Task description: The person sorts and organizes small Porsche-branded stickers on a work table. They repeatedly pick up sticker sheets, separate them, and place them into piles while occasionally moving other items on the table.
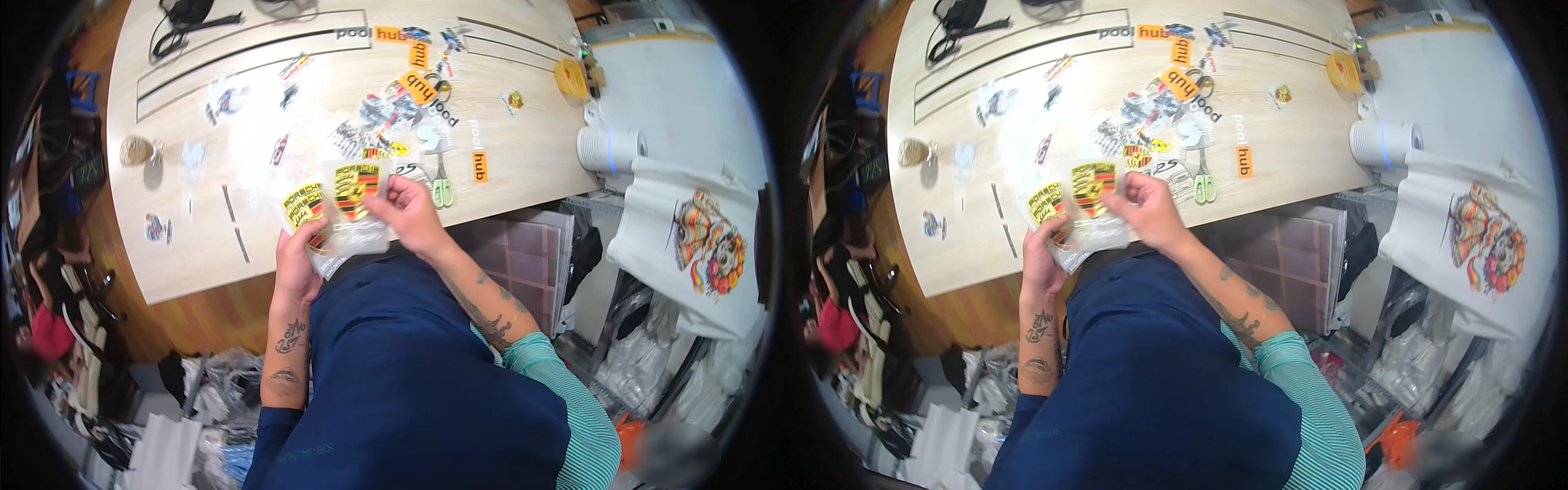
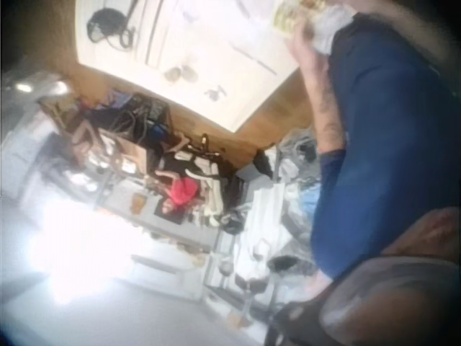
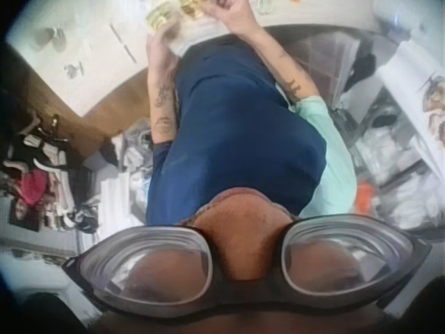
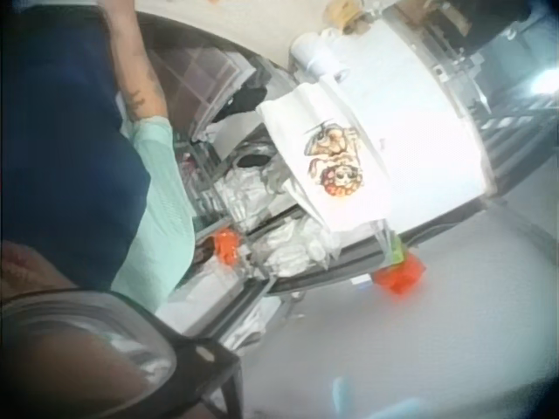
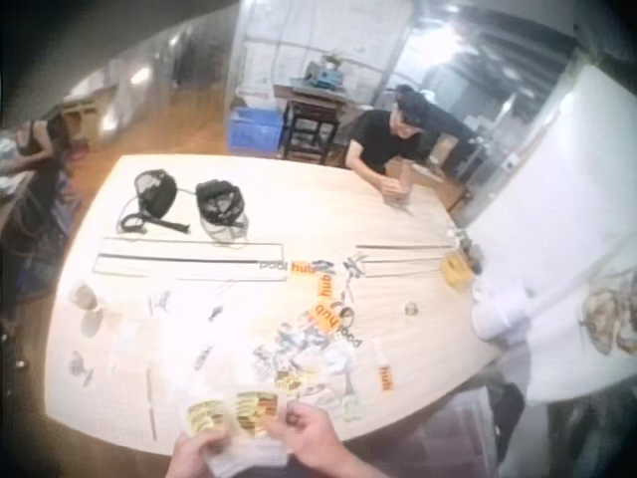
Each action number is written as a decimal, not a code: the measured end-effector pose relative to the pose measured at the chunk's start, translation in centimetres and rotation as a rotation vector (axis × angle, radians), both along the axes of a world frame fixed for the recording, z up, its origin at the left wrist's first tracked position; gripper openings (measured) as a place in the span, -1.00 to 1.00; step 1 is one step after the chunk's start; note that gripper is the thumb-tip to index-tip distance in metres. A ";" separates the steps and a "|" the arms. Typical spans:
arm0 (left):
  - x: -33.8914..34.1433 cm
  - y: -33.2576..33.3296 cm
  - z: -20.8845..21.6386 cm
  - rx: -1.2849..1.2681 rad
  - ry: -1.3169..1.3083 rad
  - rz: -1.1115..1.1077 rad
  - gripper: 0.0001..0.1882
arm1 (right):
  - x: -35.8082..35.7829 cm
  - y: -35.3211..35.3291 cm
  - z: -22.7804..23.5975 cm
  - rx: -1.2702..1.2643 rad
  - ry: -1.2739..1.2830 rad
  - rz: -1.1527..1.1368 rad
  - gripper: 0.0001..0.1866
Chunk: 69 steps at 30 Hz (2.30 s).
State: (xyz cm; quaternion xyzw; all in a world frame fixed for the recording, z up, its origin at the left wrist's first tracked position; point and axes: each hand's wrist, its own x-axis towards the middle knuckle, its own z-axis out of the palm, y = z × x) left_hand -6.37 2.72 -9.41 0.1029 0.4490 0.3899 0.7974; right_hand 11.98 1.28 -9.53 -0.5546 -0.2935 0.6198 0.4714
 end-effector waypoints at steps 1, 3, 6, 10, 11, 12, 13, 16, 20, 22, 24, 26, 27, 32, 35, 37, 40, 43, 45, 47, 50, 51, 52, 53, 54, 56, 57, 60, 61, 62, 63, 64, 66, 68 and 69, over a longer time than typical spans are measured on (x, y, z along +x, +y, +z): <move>0.8 0.9 0.6 0.007 -0.008 -0.052 -0.53 | 2.3 0.1 -1.5 0.001 -0.012 -0.066 -0.91; 2.1 2.2 1.0 0.012 -0.005 -0.109 -0.51 | 7.9 1.0 -3.1 0.050 -0.218 -0.182 -0.88; 3.4 4.3 0.7 0.017 0.055 -0.083 -0.50 | 18.5 2.8 -5.0 -0.029 -0.402 -0.419 -0.81; 4.6 6.0 0.5 -0.012 0.152 -0.060 -0.51 | 36.9 2.9 -14.1 -0.097 -0.696 -0.597 -0.66; 5.0 6.2 0.4 -0.021 0.180 -0.056 -0.52 | 40.4 2.8 -16.6 -0.154 -0.786 -0.601 -0.65; 5.5 6.6 0.1 -0.032 0.203 -0.060 -0.52 | 43.8 2.7 -19.3 -0.229 -0.842 -0.567 -0.56; 6.0 6.6 -0.1 -0.070 0.233 -0.028 -0.52 | 46.1 2.6 -22.5 -0.303 -0.900 -0.532 -0.47; 7.7 7.0 -0.5 -0.166 0.281 0.023 -0.53 | 48.9 0.1 -33.6 -0.522 -1.608 -0.697 -0.44; 10.5 7.4 -1.1 -0.230 0.319 0.090 -0.51 | 39.7 4.8 -26.3 -0.336 -1.144 -0.688 -0.53; 11.2 7.6 -1.6 -0.270 0.288 0.144 -0.53 | 37.4 8.1 -26.3 -0.058 -0.829 -0.474 -0.63; 11.7 7.8 -2.4 -0.299 0.283 0.166 -0.54 | 29.9 15.2 -20.6 -0.020 -0.675 -0.058 -0.78; 12.2 8.0 -3.0 -0.322 0.302 0.181 -0.53 | 24.8 19.5 -19.0 0.385 -0.983 0.272 -0.75; 12.4 7.9 -3.4 -0.326 0.309 0.199 -0.53 | 22.5 20.7 -18.3 0.537 -1.059 0.447 -0.67; 12.8 8.0 -3.4 -0.363 0.346 0.259 -0.50 | 18.6 15.5 -21.0 0.528 -1.218 0.760 -0.28; 12.4 7.8 -3.6 -0.379 0.354 0.290 -0.49 | 19.2 12.1 -20.8 0.454 -1.286 0.833 -0.23; 12.1 7.6 -4.0 -0.392 0.364 0.297 -0.49 | 19.0 10.7 -20.4 0.424 -1.262 0.831 -0.22; 11.9 7.5 -4.3 -0.404 0.375 0.300 -0.49 | 18.2 9.4 -20.3 0.378 -1.206 0.849 -0.23; 11.8 7.5 -4.3 -0.412 0.371 0.301 -0.48 | 17.7 10.3 -19.9 0.405 -1.196 0.786 -0.27; 11.7 7.3 -4.3 -0.416 0.363 0.312 -0.48 | 17.8 11.7 -20.1 0.427 -1.255 0.724 -0.33; 11.7 7.3 -4.1 -0.415 0.362 0.321 -0.48 | 18.7 13.4 -21.0 0.422 -1.359 0.665 -0.42; 11.4 7.2 -4.1 -0.408 0.356 0.314 -0.48 | 21.5 16.7 -23.1 0.494 -1.391 0.663 -0.56; 11.3 7.1 -4.2 -0.407 0.354 0.307 -0.48 | 22.3 18.0 -23.1 0.536 -1.372 0.747 -0.57; 11.2 6.9 -4.2 -0.409 0.350 0.309 -0.48 | 22.9 19.7 -22.6 0.581 -1.349 0.839 -0.58; 11.2 6.8 -4.2 -0.409 0.348 0.313 -0.47 | 23.5 21.3 -22.1 0.629 -1.323 0.930 -0.59; 11.2 6.8 -4.2 -0.407 0.346 0.312 -0.47 | 23.8 22.4 -21.9 0.636 -1.322 0.973 -0.58; 11.2 6.7 -4.2 -0.411 0.349 0.319 -0.47 | 24.3 24.4 -21.6 0.656 -1.326 1.064 -0.58; 11.1 6.6 -4.2 -0.413 0.352 0.321 -0.47 | 24.8 24.8 -21.5 0.645 -1.346 1.065 -0.58; 10.9 6.3 -4.1 -0.418 0.342 0.350 -0.46 | 25.3 25.6 -21.3 0.605 -1.368 1.062 -0.61; 10.9 6.1 -4.2 -0.418 0.339 0.359 -0.46 | 25.2 25.5 -21.4 0.635 -1.353 1.058 -0.63; 10.8 5.9 -4.2 -0.418 0.336 0.368 -0.46 | 25.2 25.4 -21.6 0.665 -1.338 1.053 -0.66; 10.8 5.8 -4.3 -0.418 0.334 0.376 -0.46 | 25.1 25.3 -21.7 0.693 -1.322 1.048 -0.68; 10.7 5.6 -4.3 -0.421 0.330 0.381 -0.46 | 24.7 24.9 -21.8 0.691 -1.290 1.060 -0.71; 10.6 5.4 -4.4 -0.426 0.325 0.390 -0.46 | 23.9 24.1 -21.8 0.684 -1.225 1.083 -0.77; 10.6 5.3 -4.2 -0.429 0.319 0.398 -0.46 | 23.5 23.5 -22.4 0.698 -1.243 1.084 -0.82; 10.6 5.1 -4.1 -0.430 0.317 0.401 -0.46 | 23.4 23.1 -22.7 0.704 -1.251 1.083 -0.85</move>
